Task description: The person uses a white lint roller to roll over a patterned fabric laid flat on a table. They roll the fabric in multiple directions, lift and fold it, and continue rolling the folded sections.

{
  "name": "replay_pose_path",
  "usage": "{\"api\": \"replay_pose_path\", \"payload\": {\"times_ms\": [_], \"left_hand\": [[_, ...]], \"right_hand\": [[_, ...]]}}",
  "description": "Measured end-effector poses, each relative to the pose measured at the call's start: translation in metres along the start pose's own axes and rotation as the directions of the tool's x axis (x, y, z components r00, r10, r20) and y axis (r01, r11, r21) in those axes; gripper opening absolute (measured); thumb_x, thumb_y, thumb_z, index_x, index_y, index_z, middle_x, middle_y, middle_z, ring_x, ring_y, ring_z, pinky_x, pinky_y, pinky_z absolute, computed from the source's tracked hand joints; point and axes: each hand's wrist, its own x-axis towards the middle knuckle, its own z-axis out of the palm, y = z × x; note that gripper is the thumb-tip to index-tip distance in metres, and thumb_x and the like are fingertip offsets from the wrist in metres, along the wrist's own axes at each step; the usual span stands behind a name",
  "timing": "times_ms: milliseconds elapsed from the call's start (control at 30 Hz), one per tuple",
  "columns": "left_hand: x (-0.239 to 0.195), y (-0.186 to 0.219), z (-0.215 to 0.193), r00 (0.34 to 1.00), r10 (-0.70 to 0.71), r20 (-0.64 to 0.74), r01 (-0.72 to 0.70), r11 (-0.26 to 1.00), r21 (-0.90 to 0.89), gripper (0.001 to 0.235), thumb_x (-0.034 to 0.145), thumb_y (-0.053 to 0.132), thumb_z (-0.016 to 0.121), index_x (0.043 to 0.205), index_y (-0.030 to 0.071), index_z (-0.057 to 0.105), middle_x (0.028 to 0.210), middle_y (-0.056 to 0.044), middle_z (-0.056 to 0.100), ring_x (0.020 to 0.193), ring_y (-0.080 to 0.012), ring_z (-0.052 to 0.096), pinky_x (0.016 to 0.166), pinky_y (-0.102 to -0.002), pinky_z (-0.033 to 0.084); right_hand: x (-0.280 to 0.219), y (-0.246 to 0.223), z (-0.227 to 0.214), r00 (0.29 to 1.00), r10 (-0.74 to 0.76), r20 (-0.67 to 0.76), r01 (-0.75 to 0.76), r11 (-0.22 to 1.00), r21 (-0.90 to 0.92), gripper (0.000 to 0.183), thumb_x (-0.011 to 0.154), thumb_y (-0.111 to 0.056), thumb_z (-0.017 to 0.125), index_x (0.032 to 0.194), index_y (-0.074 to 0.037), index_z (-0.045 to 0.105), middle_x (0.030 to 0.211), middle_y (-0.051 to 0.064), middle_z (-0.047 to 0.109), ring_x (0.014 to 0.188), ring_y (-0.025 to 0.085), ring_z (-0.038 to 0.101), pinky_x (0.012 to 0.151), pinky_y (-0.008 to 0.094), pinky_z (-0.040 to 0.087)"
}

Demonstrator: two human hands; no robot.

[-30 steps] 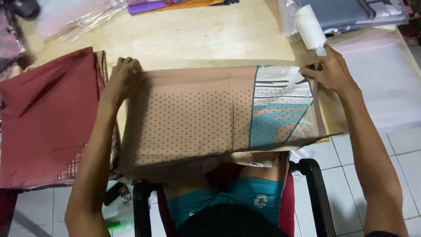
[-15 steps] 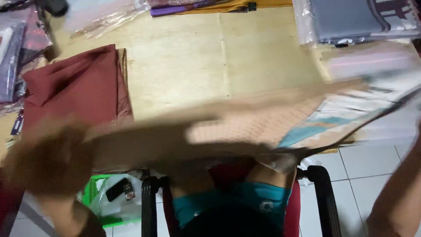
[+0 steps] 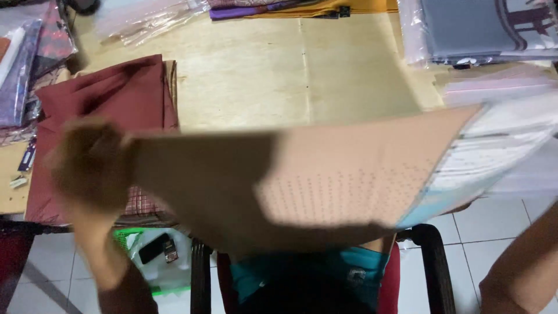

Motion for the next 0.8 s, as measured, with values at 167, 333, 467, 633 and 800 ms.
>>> {"api": "replay_pose_path", "payload": {"times_ms": [167, 333, 467, 633, 800], "left_hand": [[0.062, -0.039, 0.102, 0.994, 0.092, 0.054, -0.070, 0.944, -0.322, 0.019, 0.114, 0.014, 0.064, 0.108, -0.002, 0.055, 0.094, -0.016, 0.058, 0.081, -0.0239, 0.057, 0.066, -0.033, 0.048], [0.075, -0.095, 0.201, 0.988, -0.046, 0.145, 0.083, 0.962, -0.262, 0.010, 0.099, 0.011, 0.063, 0.098, 0.002, 0.061, 0.085, -0.013, 0.068, 0.074, -0.0217, 0.062, 0.059, -0.036, 0.047], [0.078, -0.095, 0.218, 0.967, -0.071, 0.245, 0.123, 0.972, -0.203, 0.017, 0.107, 0.012, 0.066, 0.101, 0.000, 0.057, 0.085, -0.017, 0.068, 0.076, -0.0276, 0.064, 0.059, -0.039, 0.049], [0.075, -0.095, 0.229, 0.964, -0.015, 0.266, 0.064, 0.982, -0.177, 0.016, 0.105, 0.004, 0.066, 0.094, 0.000, 0.055, 0.078, -0.015, 0.065, 0.066, -0.0244, 0.058, 0.053, -0.039, 0.046], [0.079, -0.056, 0.212, 0.967, -0.049, 0.251, 0.083, 0.989, -0.127, 0.018, 0.100, -0.005, 0.046, 0.084, 0.003, 0.044, 0.071, -0.013, 0.052, 0.061, -0.0217, 0.042, 0.048, -0.041, 0.032]], "right_hand": [[0.038, -0.014, 0.051, 0.984, -0.168, -0.053, 0.159, 0.975, -0.154, 0.018, 0.128, -0.021, 0.053, 0.112, -0.013, 0.057, 0.106, 0.001, 0.056, 0.099, 0.013, 0.050, 0.085, 0.033, 0.039], [0.068, -0.027, 0.116, 0.898, -0.437, 0.051, 0.430, 0.848, -0.311, 0.011, 0.118, 0.002, 0.082, 0.111, 0.007, 0.076, 0.098, 0.017, 0.070, 0.088, 0.027, 0.061, 0.082, 0.044, 0.047], [0.076, -0.015, 0.140, 0.898, -0.428, 0.104, 0.437, 0.838, -0.327, 0.018, 0.113, -0.001, 0.083, 0.104, 0.008, 0.070, 0.109, 0.026, 0.057, 0.085, 0.031, 0.056, 0.084, 0.046, 0.046], [0.072, -0.009, 0.155, 0.899, -0.408, 0.155, 0.437, 0.840, -0.323, 0.017, 0.109, -0.001, 0.084, 0.101, 0.008, 0.072, 0.128, 0.030, 0.052, 0.065, 0.029, 0.064, 0.082, 0.043, 0.052], [0.071, 0.011, 0.168, 0.937, -0.302, 0.175, 0.348, 0.852, -0.390, 0.016, 0.107, -0.008, 0.083, 0.102, 0.003, 0.073, 0.124, 0.036, 0.053, 0.105, 0.051, 0.055, 0.090, 0.056, 0.046]]}}
